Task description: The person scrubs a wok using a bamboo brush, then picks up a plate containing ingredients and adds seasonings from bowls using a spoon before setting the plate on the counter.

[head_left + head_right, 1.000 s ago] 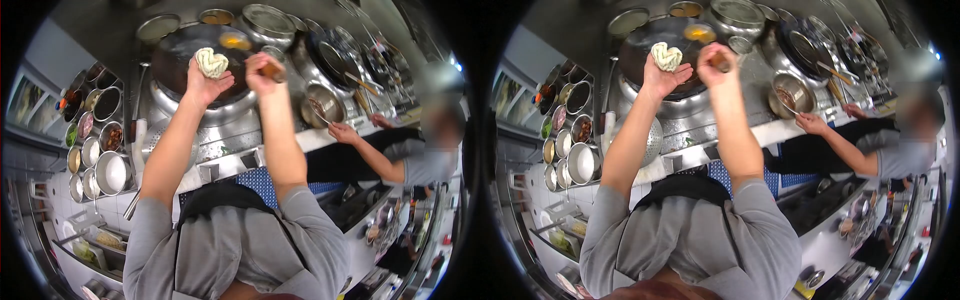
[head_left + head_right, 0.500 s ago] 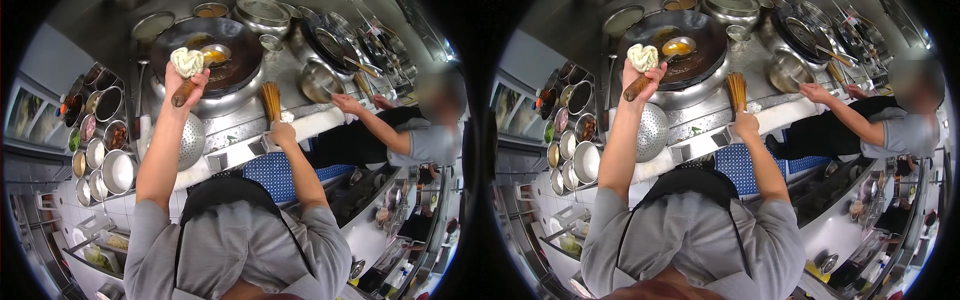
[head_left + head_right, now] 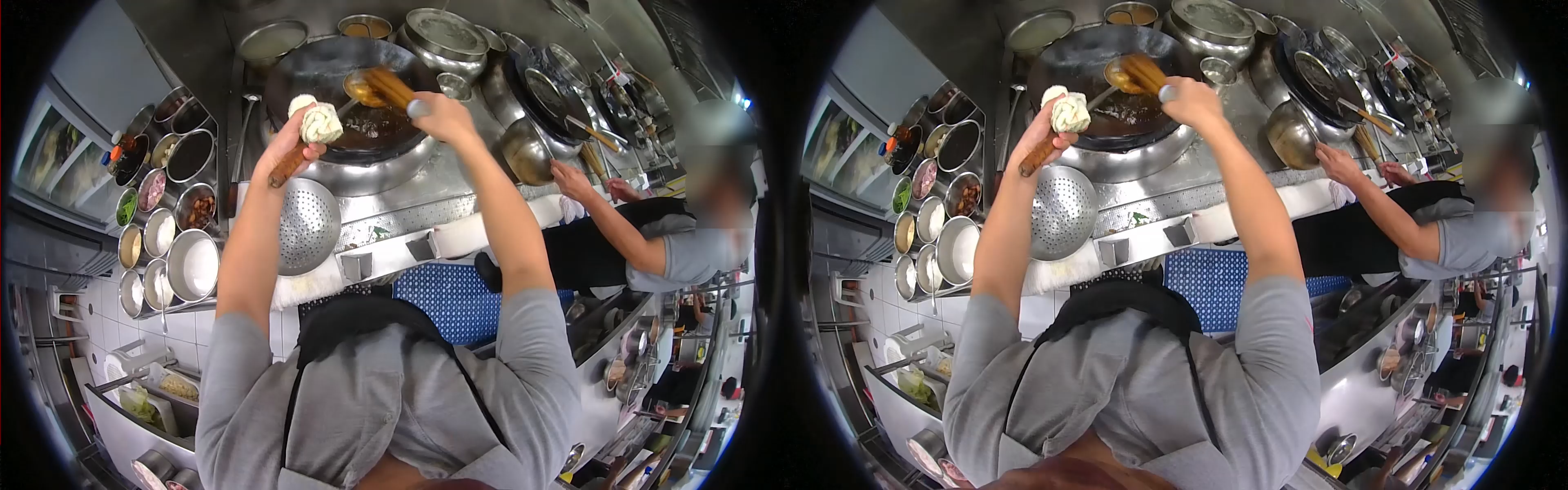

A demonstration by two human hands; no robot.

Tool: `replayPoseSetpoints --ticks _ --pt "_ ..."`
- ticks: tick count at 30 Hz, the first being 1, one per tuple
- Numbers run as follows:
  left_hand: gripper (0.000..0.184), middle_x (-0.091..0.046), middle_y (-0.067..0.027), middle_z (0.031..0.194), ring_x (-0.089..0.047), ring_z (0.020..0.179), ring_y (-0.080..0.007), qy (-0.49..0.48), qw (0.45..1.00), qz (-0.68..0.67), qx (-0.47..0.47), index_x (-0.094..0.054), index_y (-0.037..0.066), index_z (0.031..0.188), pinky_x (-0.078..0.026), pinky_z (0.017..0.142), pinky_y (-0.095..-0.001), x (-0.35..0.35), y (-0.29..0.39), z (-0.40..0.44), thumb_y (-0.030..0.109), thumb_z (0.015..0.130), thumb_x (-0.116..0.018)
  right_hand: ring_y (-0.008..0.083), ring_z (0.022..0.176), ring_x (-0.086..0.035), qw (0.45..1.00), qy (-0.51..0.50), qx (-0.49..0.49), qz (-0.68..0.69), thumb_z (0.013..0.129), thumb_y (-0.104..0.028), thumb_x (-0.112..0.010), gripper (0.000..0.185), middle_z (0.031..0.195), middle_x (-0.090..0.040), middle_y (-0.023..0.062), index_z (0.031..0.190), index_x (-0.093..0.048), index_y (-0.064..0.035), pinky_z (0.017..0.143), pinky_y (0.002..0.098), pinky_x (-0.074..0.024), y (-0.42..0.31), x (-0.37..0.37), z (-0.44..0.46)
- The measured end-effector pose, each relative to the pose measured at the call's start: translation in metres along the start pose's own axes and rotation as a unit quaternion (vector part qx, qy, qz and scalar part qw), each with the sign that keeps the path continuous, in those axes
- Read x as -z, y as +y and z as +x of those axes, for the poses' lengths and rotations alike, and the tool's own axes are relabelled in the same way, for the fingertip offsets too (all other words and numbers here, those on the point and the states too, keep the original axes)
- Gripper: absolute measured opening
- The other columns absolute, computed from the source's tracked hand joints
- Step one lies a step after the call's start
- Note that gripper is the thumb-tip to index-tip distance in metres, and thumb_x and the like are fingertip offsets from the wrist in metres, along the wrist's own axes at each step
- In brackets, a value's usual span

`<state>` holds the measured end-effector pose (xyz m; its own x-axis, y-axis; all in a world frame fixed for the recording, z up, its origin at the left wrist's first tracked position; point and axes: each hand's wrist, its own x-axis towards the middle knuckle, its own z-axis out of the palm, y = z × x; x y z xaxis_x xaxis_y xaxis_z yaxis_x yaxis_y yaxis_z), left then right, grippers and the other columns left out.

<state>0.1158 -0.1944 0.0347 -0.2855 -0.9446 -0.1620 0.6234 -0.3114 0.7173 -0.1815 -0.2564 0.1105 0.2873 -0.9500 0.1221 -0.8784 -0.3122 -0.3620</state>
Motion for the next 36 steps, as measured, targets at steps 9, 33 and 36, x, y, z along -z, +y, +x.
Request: replayPoseSetpoints --ticks 9,33,36 --pt "0.052 -0.054 -0.0316 0.108 -0.052 0.058 -0.0153 -0.06 0.938 -0.34 -0.019 -0.064 0.004 0.115 -0.051 0.044 -0.0199 0.001 -0.024 -0.032 0.052 0.096 -0.056 0.0302 0.093 -0.073 0.933 -0.006 0.191 -0.306 0.078 -0.015 -0.071 0.019 0.1 -0.075 0.0134 0.096 -0.076 -0.0087 0.072 0.0478 -0.0602 -0.048 -0.049 0.082" --pt "0.051 -0.058 -0.0347 0.101 -0.051 0.052 -0.0143 -0.029 0.961 -0.272 -0.047 -0.064 0.005 0.116 -0.044 0.037 -0.0166 0.024 -0.007 -0.03 0.052 0.099 -0.049 0.0288 0.098 -0.072 0.925 -0.045 0.193 -0.325 0.078 -0.019 -0.075 0.027 0.106 -0.074 0.0144 0.102 -0.074 -0.0071 0.08 0.0404 -0.0603 -0.062 -0.022 0.078" --pt "0.049 -0.06 -0.0334 0.099 -0.052 0.052 -0.0134 -0.034 0.972 -0.231 -0.021 -0.064 0.007 0.117 -0.042 0.036 -0.016 0.032 0.001 -0.034 0.051 0.101 -0.047 0.029 0.097 -0.072 0.927 -0.058 0.203 -0.311 0.078 -0.017 -0.073 0.025 0.104 -0.074 0.0163 0.101 -0.074 -0.0065 0.079 0.0404 -0.0604 -0.036 -0.051 0.084"
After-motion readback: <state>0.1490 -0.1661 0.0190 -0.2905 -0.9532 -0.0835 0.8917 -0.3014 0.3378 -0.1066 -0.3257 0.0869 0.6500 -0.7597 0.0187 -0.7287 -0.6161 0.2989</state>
